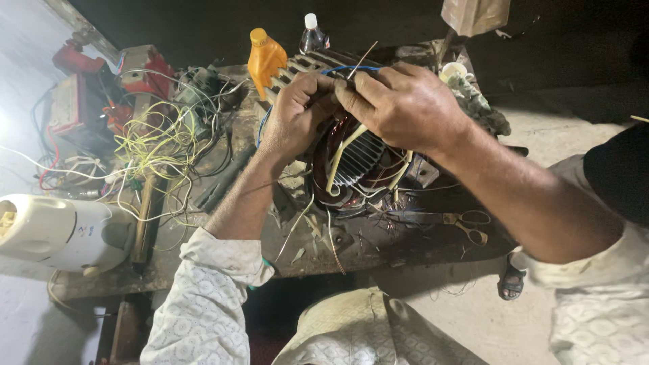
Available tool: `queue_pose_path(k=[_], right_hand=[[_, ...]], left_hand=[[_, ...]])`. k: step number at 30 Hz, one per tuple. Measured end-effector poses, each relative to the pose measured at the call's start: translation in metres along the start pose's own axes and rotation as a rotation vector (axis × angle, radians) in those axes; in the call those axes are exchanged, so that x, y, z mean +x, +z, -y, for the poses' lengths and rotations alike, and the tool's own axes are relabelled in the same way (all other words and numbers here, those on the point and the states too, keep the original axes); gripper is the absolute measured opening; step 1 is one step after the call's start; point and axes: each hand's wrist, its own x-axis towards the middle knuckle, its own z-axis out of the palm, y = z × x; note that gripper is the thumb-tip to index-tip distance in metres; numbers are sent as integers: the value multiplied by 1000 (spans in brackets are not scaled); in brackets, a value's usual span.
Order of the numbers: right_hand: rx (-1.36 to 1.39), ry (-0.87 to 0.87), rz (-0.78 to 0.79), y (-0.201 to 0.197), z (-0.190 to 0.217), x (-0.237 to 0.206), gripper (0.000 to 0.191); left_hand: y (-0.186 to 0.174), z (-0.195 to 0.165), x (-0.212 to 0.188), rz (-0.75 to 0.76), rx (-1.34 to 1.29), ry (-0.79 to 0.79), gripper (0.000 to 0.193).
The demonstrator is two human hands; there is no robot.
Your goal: The person repairs an electrical motor by stripping wire insulation, twisting copper strands, and connecting wires to the motor's internal components. They use pliers and scissors to cut and strip wires, and a small container to apply a substance to the connections.
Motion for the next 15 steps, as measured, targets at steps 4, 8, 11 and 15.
queue_pose_path(k=[4,8,11,15], right_hand=[[-130,-192,-8,-1,-14,10,27],[-327,-289,-11,-8,-49,29,23],[46,86,-51,-31,-85,33,28],[-51,3,-87,-41,-59,22,24]], left_hand=[[-1,3,1,10,9,32,12],[-5,6,1,71,-248,-40,12],[-10,7,-2,70,-268,-34,8],[-14,8,3,44,-190,125,6]])
